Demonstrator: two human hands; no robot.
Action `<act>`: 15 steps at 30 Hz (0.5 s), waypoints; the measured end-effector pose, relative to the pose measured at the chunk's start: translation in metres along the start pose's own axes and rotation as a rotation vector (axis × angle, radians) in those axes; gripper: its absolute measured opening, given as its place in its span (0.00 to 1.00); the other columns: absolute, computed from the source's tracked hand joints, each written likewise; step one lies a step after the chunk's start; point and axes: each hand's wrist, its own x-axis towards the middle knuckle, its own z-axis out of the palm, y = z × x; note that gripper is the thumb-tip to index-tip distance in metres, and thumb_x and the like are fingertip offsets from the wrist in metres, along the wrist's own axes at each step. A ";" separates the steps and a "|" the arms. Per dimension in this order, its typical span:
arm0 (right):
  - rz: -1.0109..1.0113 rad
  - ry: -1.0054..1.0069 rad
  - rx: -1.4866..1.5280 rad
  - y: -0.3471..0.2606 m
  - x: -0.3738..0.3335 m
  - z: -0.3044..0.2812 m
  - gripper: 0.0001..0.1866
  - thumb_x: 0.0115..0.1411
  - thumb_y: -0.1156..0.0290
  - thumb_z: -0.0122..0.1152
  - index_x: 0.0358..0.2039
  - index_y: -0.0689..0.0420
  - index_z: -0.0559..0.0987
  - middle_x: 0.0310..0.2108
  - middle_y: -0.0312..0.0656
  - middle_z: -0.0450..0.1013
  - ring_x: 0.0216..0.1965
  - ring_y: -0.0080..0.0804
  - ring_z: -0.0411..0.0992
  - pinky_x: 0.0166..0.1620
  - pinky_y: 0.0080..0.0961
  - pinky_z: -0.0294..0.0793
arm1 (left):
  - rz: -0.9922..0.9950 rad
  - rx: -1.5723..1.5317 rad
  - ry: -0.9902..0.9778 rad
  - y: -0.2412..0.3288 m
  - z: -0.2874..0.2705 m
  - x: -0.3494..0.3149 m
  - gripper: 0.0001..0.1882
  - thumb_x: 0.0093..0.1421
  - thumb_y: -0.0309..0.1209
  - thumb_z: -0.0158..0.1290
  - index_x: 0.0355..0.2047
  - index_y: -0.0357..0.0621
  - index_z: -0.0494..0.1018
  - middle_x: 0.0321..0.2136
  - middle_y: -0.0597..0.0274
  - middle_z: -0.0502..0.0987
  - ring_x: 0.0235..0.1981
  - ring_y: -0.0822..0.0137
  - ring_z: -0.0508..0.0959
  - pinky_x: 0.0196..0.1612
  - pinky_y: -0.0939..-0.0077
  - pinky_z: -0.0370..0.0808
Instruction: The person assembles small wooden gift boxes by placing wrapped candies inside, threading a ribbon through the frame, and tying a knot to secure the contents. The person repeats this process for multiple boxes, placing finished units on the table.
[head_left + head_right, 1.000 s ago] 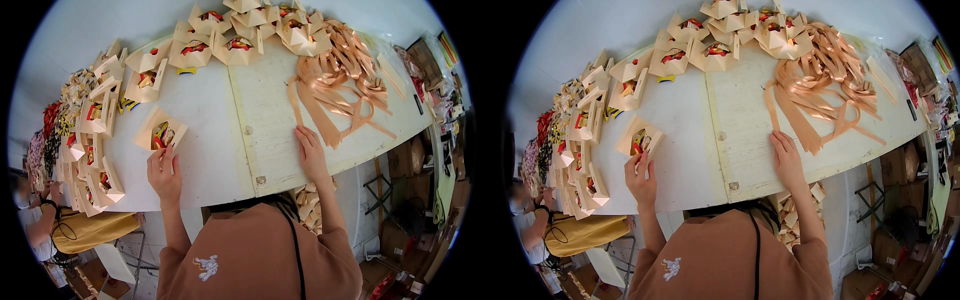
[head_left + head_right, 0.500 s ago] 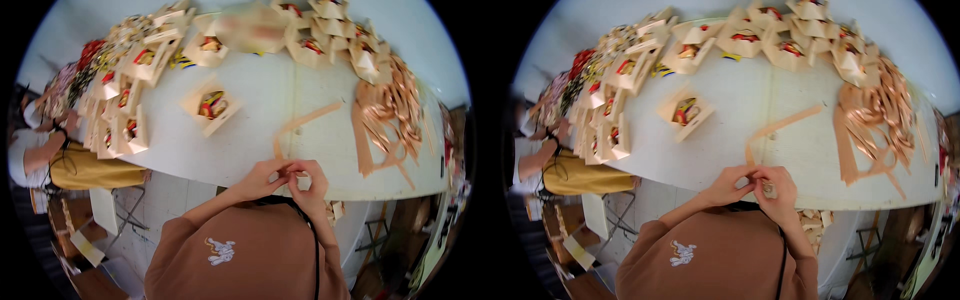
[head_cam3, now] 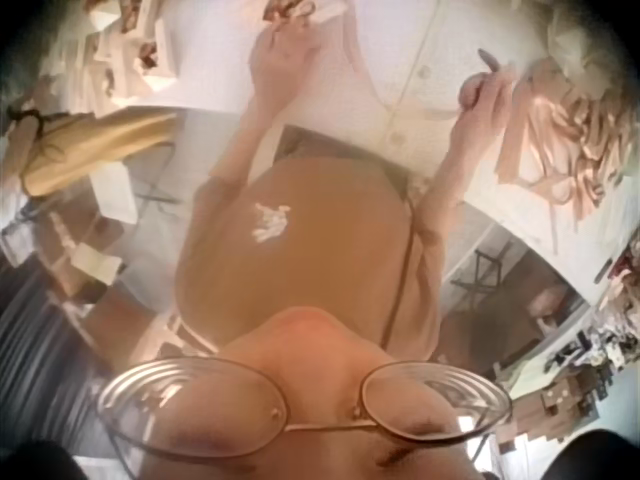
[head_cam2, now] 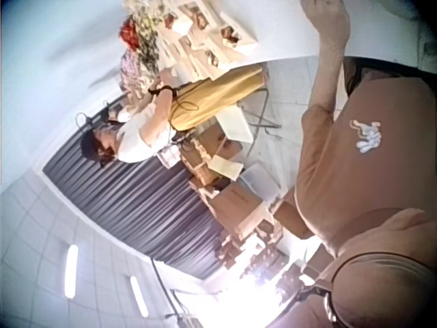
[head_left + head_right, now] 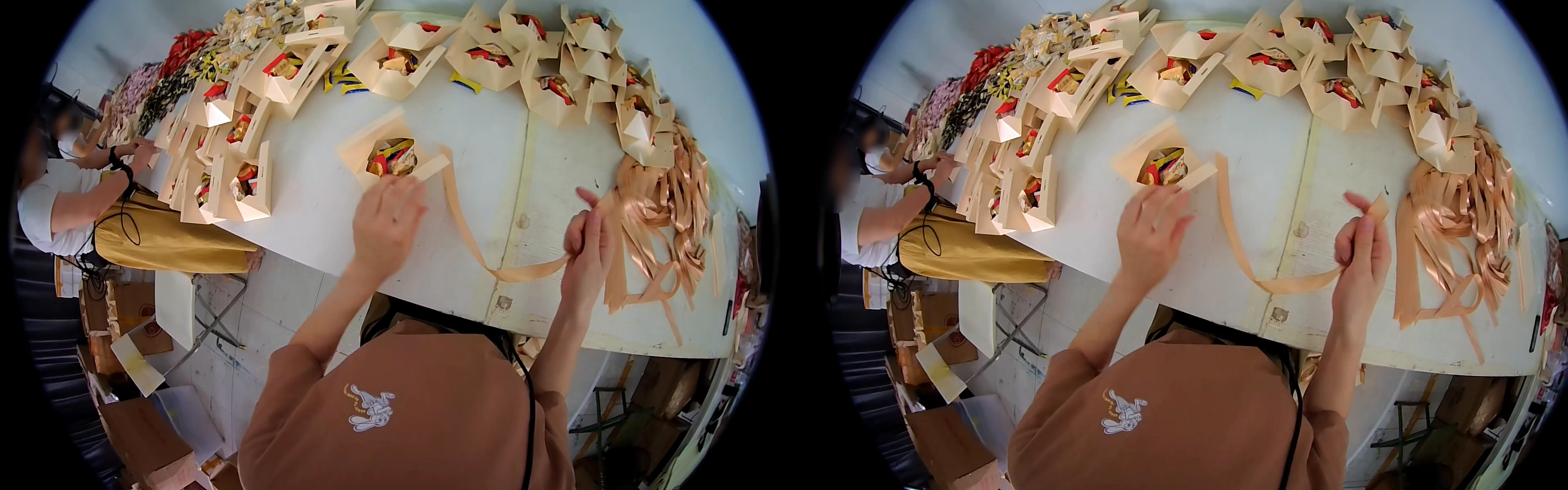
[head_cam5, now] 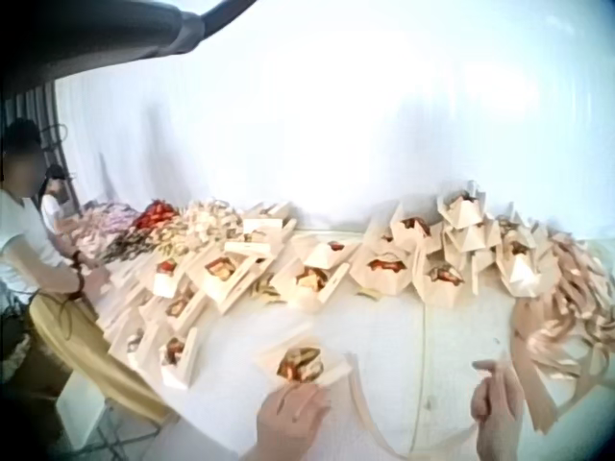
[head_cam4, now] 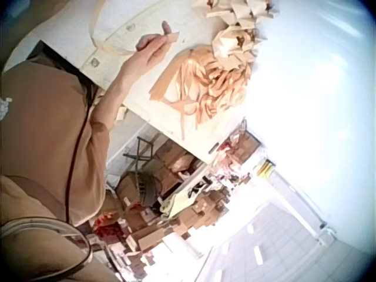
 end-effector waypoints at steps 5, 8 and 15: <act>-0.039 -0.159 -0.267 0.023 0.003 0.040 0.12 0.73 0.67 0.46 0.39 0.60 0.76 0.16 0.31 0.63 0.20 0.16 0.59 0.25 0.18 0.57 | -0.225 -0.228 -0.074 -0.029 0.024 -0.010 0.07 0.55 0.24 0.63 0.34 0.38 0.80 0.28 0.58 0.80 0.29 0.60 0.79 0.32 0.70 0.76; 0.084 -0.372 -0.297 0.059 0.006 0.075 0.14 0.70 0.66 0.52 0.31 0.60 0.79 0.15 0.32 0.64 0.19 0.18 0.60 0.25 0.19 0.60 | -0.457 -0.429 -0.143 -0.016 0.023 -0.001 0.05 0.58 0.24 0.59 0.34 0.35 0.80 0.24 0.54 0.78 0.24 0.57 0.77 0.30 0.69 0.73; 0.233 -0.375 -0.287 0.098 0.002 0.097 0.17 0.68 0.62 0.55 0.30 0.61 0.82 0.13 0.28 0.60 0.18 0.16 0.58 0.24 0.21 0.58 | -0.679 -0.533 -0.250 0.007 0.023 0.006 0.09 0.62 0.27 0.56 0.35 0.32 0.79 0.23 0.51 0.77 0.22 0.58 0.75 0.28 0.68 0.70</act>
